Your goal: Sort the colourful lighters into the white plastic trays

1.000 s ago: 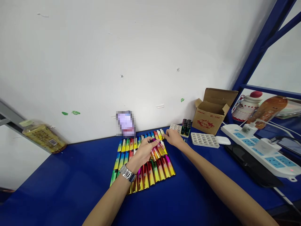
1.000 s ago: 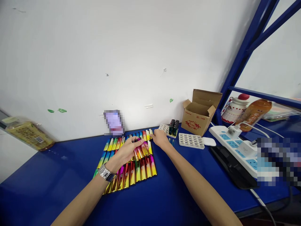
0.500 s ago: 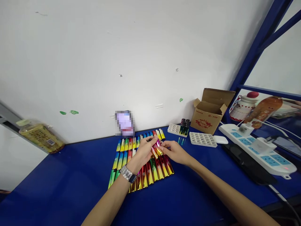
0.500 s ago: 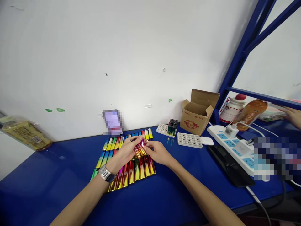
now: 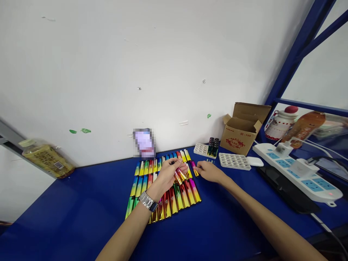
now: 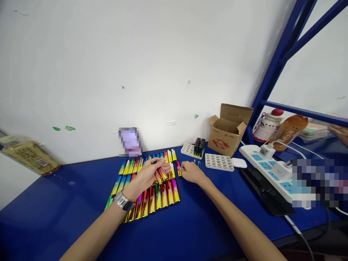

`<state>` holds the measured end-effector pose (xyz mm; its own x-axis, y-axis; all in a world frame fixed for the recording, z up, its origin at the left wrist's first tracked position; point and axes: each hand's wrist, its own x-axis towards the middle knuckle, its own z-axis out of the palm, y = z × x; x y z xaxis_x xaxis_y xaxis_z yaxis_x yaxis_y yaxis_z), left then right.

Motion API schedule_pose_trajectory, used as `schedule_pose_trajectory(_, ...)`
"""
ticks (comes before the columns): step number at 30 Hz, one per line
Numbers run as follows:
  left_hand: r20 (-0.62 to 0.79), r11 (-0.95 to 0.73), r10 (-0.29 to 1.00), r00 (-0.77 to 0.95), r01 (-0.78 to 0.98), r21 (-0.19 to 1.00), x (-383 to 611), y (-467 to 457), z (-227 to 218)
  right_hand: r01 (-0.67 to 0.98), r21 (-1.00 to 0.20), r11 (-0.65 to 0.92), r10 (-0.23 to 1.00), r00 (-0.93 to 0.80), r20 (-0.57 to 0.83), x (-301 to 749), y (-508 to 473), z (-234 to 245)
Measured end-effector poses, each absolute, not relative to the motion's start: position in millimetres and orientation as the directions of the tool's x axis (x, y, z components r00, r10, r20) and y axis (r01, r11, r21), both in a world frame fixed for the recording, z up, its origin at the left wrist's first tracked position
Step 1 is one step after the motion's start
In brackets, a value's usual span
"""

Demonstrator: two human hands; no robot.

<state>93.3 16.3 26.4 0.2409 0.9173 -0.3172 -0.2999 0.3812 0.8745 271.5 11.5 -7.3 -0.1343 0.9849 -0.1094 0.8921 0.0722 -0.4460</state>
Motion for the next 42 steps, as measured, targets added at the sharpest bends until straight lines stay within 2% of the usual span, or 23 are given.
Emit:
schedule_pose_trajectory(4, -0.296, 0.363, 0.92, 0.257, -0.276, 0.89, 93.8, 15.3, 27.0, 0.939, -0.323, 0.118, 0.978, -0.167, -0.129, 266.6, 11.7, -7.9)
schedule_pose_trajectory(7, -0.296, 0.369, 0.916, 0.271, -0.281, 0.886, 92.8, 16.3, 24.8, 0.944, -0.31, 0.113, 0.982, -0.153, -0.108, 263.9, 10.2, -7.9)
schedule_pose_trajectory(9, -0.301, 0.376, 0.914, 0.272, -0.29, 0.88, 92.4, 16.8, 22.7, 0.934, -0.347, 0.086, 0.993, -0.109, -0.047, 261.0, 6.5, -5.9)
schedule_pose_trajectory(11, -0.308, 0.38, 0.914, 0.263, -0.293, 0.877, 93.0, 16.4, 21.3, 0.895, -0.432, 0.11, 0.994, -0.104, 0.037, 256.3, 0.1, -2.1)
schedule_pose_trajectory(14, -0.301, 0.375, 0.916, 0.266, -0.294, 0.879, 95.2, 13.8, 21.8, 0.758, -0.586, 0.285, 0.956, -0.271, 0.115, 247.0, -11.8, 4.1)
schedule_pose_trajectory(16, -0.281, 0.37, 0.911, 0.302, -0.3, 0.879, 96.5, 12.0, 22.8, 0.675, -0.642, 0.365, 0.922, -0.357, 0.149, 242.1, -18.8, 6.9)
schedule_pose_trajectory(18, -0.263, 0.368, 0.905, 0.333, -0.305, 0.879, 96.5, 11.9, 22.8, 0.636, -0.676, 0.373, 0.919, -0.356, 0.172, 240.7, -24.4, 8.7)
schedule_pose_trajectory(21, -0.246, 0.337, 0.922, 0.299, -0.31, 0.889, 93.8, 15.4, 20.7, 0.642, -0.712, 0.284, 0.952, -0.278, 0.128, 246.4, -32.6, 10.4)
schedule_pose_trajectory(26, -0.233, 0.295, 0.944, 0.234, -0.281, 0.913, 88.1, 22.0, 17.2, 0.78, -0.622, 0.068, 0.988, -0.14, -0.068, 263.3, -52.4, 6.9)
schedule_pose_trajectory(31, -0.248, 0.318, 0.933, 0.261, -0.276, 0.907, 88.7, 20.6, 17.5, 0.895, -0.446, -0.024, 0.988, -0.046, -0.145, 265.4, -66.0, -5.9)
schedule_pose_trajectory(36, -0.291, 0.423, 0.885, 0.363, -0.368, 0.828, 90.9, 18.1, 20.2, 0.955, -0.29, -0.06, 0.97, -0.013, -0.244, 256.3, -68.4, -0.3)
schedule_pose_trajectory(39, -0.284, 0.443, 0.871, 0.401, -0.392, 0.807, 90.6, 17.2, 21.4, 0.965, -0.26, -0.041, 0.97, -0.024, -0.24, 254.7, -68.2, 8.1)
schedule_pose_trajectory(42, -0.255, 0.442, 0.858, 0.446, -0.387, 0.809, 91.1, 15.1, 22.8, 0.94, -0.341, -0.018, 0.989, -0.033, -0.144, 256.1, -65.7, 14.1)
